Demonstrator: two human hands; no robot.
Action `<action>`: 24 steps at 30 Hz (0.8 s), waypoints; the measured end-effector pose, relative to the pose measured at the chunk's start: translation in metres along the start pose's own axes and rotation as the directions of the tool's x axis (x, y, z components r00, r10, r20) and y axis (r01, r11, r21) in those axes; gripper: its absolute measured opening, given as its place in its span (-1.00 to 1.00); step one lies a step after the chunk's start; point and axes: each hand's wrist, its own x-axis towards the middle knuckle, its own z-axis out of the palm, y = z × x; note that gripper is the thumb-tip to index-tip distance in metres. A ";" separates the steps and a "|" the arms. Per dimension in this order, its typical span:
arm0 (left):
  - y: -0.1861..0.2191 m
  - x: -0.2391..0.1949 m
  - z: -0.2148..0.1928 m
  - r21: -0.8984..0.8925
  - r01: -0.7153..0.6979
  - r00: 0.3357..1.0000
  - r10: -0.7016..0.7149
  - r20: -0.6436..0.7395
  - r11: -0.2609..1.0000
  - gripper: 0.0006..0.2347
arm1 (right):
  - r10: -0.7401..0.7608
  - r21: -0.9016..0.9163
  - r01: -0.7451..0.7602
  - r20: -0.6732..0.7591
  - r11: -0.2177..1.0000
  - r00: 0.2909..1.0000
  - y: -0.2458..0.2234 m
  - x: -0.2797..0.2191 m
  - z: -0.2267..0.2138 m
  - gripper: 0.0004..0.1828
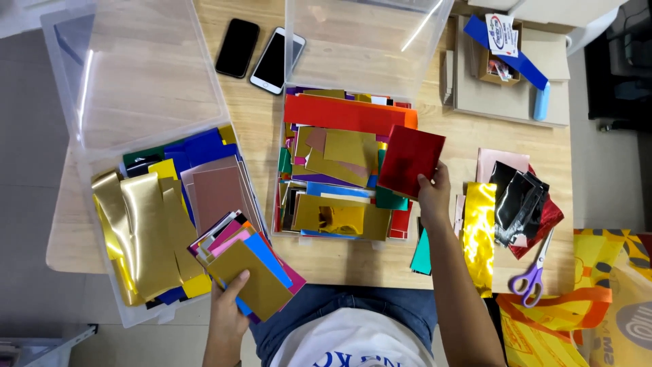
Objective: Organizing and sorting various colored foil sheets into different piles and containers on a wooden table.
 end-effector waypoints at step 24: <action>0.012 0.024 0.017 0.011 0.126 0.988 -0.125 -0.087 0.992 -0.51 | -0.253 -0.295 0.355 0.332 0.887 0.908 -0.072 0.101 0.084 -0.38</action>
